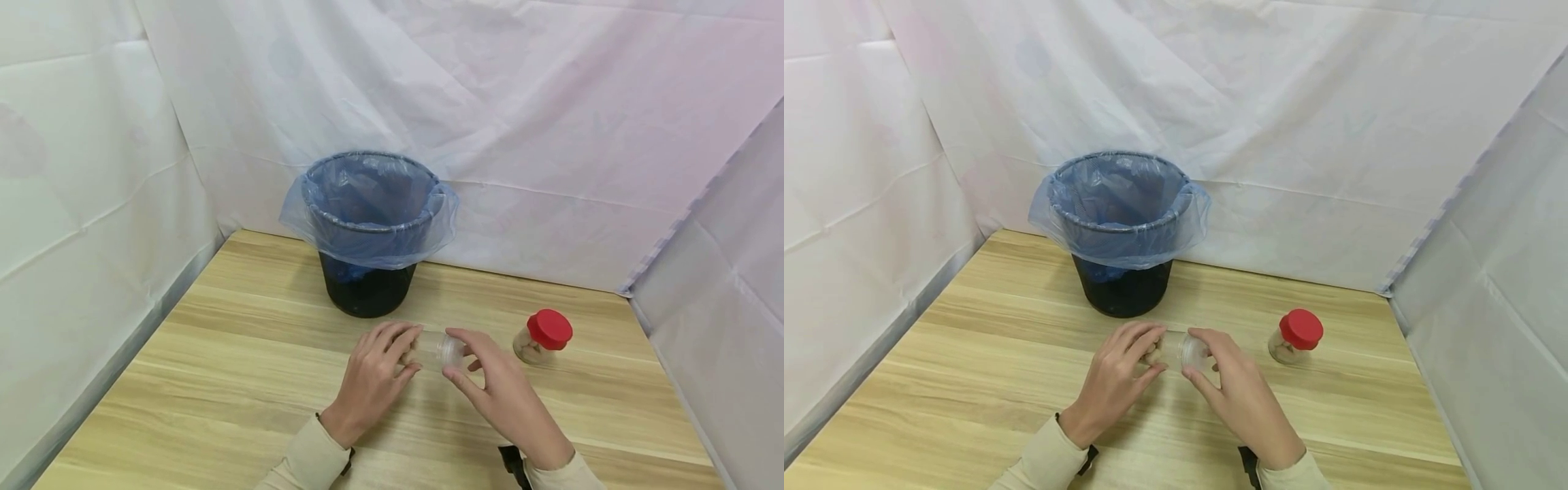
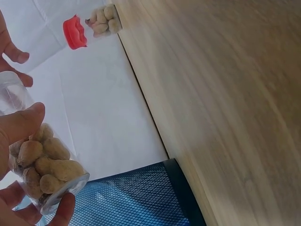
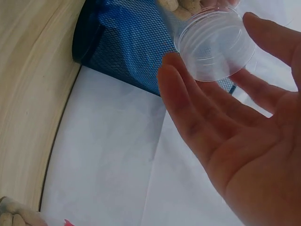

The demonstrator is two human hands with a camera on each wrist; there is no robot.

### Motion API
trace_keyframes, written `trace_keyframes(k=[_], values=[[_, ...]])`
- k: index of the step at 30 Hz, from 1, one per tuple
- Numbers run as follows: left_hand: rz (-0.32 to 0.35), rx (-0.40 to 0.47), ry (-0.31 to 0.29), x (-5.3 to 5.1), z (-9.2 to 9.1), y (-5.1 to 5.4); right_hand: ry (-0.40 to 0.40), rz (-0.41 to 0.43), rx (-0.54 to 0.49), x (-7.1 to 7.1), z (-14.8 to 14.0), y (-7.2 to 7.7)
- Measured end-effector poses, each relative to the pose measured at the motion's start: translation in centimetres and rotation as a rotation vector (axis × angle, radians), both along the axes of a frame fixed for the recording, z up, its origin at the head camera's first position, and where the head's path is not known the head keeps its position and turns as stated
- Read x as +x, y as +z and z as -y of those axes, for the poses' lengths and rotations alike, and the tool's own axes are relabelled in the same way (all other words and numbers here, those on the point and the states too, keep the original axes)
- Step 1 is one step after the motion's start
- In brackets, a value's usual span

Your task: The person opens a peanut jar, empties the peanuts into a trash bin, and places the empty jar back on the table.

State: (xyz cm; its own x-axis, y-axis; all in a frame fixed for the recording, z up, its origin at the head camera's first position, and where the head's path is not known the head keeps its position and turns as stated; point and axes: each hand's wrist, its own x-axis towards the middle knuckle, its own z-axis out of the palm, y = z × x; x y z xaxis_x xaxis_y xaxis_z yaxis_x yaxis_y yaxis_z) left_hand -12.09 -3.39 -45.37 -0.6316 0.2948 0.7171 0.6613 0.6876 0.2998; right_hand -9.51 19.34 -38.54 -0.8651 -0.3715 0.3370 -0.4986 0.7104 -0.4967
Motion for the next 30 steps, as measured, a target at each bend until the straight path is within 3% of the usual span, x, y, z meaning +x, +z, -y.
trace_keyframes(k=[7, 12, 20, 30], values=[[-0.005, 0.035, 0.027, -0.3, 0.5, 0.1, 0.007, -0.13, 0.013, -0.1, -0.7, 0.3], [-0.015, 0.06, 0.034, -0.5, 0.9, 0.0, -0.039, -0.148, 0.056, -0.3, -1.8, 0.2], [-0.004, 0.078, 0.035, -0.6, 1.6, -0.2, -0.138, 0.005, 0.227, -0.5, -4.5, -1.0], [-0.016, 0.084, 0.059, -0.7, 2.1, -0.3, -0.139, 0.122, 0.422, 0.2, -8.3, -3.9]])
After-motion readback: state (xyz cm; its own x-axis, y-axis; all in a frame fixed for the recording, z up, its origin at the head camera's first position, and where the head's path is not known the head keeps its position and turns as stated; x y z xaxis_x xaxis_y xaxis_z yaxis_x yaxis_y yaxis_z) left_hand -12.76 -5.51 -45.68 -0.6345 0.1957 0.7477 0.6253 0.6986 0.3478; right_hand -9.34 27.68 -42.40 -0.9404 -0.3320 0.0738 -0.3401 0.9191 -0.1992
